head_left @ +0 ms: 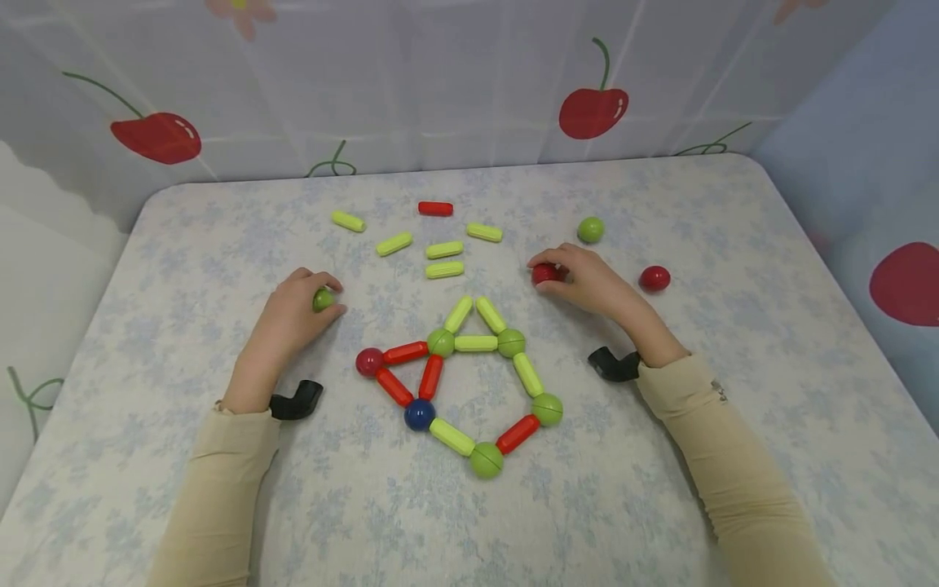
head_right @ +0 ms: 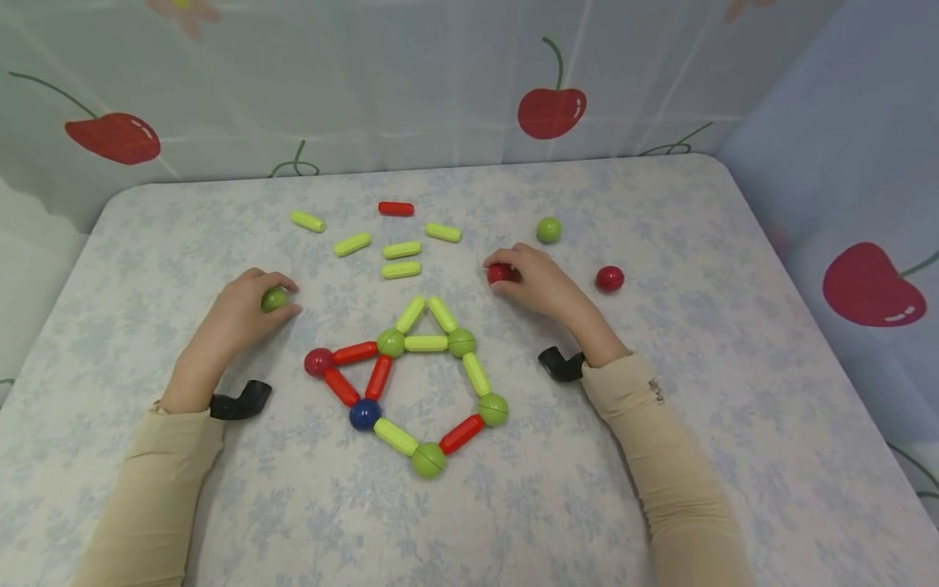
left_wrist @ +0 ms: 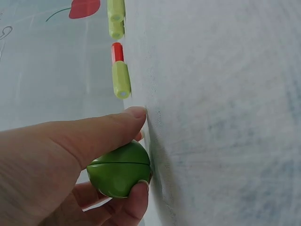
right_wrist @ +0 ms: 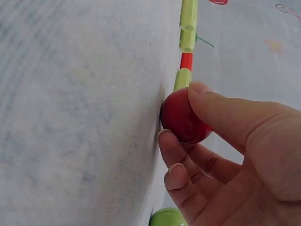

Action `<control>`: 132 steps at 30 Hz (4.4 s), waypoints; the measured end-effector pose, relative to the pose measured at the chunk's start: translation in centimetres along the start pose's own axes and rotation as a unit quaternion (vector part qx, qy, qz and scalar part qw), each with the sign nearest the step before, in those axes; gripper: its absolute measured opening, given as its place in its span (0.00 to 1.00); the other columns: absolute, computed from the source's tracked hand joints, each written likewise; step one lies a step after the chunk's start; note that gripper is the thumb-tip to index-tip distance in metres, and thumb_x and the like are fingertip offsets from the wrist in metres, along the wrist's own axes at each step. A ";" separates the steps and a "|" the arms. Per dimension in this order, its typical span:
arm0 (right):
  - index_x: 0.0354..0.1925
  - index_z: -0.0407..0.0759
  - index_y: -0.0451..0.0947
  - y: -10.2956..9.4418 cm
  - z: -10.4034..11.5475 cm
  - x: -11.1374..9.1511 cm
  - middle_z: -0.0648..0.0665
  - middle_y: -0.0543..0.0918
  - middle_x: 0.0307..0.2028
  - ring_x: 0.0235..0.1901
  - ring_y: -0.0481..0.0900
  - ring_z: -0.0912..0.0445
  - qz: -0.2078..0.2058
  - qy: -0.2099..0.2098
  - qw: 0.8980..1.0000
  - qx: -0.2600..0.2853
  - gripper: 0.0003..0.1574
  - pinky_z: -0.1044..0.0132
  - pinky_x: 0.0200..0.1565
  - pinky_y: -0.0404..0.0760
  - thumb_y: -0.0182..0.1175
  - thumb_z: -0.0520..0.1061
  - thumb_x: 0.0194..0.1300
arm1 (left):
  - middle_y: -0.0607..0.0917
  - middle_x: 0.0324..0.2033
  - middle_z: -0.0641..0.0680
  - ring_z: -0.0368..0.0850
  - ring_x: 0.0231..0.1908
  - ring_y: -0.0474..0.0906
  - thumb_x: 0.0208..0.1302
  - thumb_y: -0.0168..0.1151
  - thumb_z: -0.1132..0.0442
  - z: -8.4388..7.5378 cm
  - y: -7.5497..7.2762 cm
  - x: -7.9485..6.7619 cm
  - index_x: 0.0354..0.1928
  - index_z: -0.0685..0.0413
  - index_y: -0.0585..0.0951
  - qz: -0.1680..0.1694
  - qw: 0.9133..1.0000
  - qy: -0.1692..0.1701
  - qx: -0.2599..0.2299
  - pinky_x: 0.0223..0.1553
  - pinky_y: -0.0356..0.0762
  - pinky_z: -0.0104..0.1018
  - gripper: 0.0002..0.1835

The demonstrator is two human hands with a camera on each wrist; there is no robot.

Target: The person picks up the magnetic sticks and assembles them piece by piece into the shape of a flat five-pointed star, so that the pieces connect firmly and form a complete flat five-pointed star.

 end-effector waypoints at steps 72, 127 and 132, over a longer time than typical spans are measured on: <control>0.58 0.38 0.72 2.7 4.4 1.1 0.40 0.75 0.50 0.42 0.75 0.48 0.056 0.000 0.992 0.115 0.21 0.56 0.43 0.74 0.56 0.42 0.68 | 0.79 0.32 0.48 0.43 0.32 0.72 0.55 0.70 0.56 -8.5 5.0 -1.2 0.46 0.58 0.82 0.129 0.973 0.124 -0.148 0.34 0.71 0.36 0.19; 0.53 0.35 0.75 2.9 1.3 6.6 0.43 0.78 0.39 0.36 0.74 0.51 0.065 -0.078 0.975 0.197 0.19 0.63 0.39 0.72 0.60 0.39 0.64 | 0.80 0.43 0.53 0.46 0.40 0.74 0.61 0.64 0.50 -8.9 5.2 -2.1 0.54 0.59 0.77 0.125 0.984 0.114 -0.059 0.43 0.72 0.42 0.25; 0.47 0.42 0.79 4.6 2.1 8.2 0.47 0.77 0.33 0.29 0.69 0.53 0.036 -0.069 0.989 0.125 0.16 0.63 0.34 0.67 0.65 0.43 0.60 | 0.80 0.41 0.51 0.45 0.39 0.74 0.59 0.65 0.50 -8.8 5.2 -2.0 0.53 0.57 0.78 0.118 0.984 0.116 -0.066 0.41 0.72 0.41 0.24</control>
Point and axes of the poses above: each hand's wrist, its own x-axis towards the middle knuckle, its own y-axis out of the palm, z = x × y, the point moved 2 cm from there along x, towards the middle knuckle
